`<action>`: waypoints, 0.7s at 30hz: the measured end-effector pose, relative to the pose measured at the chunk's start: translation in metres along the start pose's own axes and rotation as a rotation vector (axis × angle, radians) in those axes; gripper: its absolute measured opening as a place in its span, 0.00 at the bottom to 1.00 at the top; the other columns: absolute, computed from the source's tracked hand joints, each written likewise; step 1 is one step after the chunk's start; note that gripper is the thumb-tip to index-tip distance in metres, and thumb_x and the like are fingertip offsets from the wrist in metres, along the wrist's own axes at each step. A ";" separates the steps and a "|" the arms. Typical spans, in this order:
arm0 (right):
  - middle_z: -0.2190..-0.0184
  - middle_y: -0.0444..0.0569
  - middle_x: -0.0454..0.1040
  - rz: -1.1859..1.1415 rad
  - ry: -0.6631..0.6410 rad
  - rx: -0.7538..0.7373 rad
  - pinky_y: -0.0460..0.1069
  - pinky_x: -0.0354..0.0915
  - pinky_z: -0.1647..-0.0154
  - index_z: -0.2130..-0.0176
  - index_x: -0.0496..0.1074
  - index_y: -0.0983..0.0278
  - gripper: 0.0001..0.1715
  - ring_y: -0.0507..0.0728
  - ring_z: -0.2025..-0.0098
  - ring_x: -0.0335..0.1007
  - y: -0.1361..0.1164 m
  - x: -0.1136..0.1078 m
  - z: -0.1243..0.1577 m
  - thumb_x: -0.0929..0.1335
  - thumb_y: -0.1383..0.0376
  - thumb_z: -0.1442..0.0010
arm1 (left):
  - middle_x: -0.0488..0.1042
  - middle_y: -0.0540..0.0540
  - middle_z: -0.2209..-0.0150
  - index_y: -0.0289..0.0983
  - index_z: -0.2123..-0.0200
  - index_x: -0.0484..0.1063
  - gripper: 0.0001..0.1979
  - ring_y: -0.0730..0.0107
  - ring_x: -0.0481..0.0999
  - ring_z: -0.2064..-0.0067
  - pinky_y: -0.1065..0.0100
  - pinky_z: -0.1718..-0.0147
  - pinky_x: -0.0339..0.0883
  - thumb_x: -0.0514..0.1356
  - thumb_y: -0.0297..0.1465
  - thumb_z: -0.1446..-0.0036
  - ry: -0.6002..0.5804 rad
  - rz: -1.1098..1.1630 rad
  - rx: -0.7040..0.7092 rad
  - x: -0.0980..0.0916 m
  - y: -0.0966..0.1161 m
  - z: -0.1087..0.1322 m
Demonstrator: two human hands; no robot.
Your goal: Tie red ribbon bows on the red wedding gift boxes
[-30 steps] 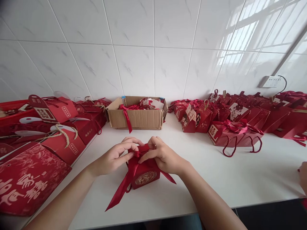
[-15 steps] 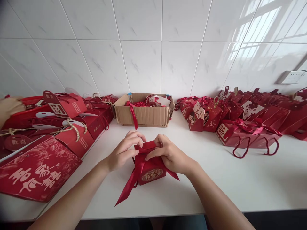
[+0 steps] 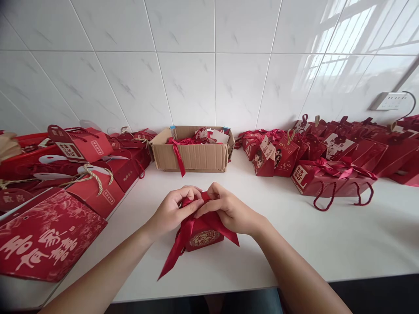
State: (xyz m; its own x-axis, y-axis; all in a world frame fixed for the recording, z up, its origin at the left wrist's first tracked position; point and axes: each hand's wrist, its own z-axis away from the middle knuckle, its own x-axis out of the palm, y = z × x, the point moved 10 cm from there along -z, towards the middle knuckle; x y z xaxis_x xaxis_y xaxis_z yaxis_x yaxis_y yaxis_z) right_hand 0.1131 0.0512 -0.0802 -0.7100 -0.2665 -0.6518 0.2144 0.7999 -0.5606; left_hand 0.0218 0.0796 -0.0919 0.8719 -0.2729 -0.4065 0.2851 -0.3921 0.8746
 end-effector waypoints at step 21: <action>0.71 0.43 0.64 -0.030 0.032 0.359 0.46 0.59 0.71 0.65 0.62 0.63 0.14 0.50 0.71 0.59 0.042 -0.023 0.008 0.65 0.55 0.39 | 0.73 0.47 0.65 0.38 0.78 0.57 0.15 0.59 0.70 0.49 0.63 0.53 0.62 0.62 0.32 0.48 -0.103 0.073 -0.087 0.001 -0.005 0.002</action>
State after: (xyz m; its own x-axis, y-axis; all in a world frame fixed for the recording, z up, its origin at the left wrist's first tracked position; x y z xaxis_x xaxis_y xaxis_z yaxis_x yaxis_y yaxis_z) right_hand 0.1438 0.0869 -0.0932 -0.7391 -0.2649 -0.6194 0.4114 0.5506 -0.7264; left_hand 0.0205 0.0798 -0.0968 0.8474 -0.3886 -0.3618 0.2593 -0.2917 0.9207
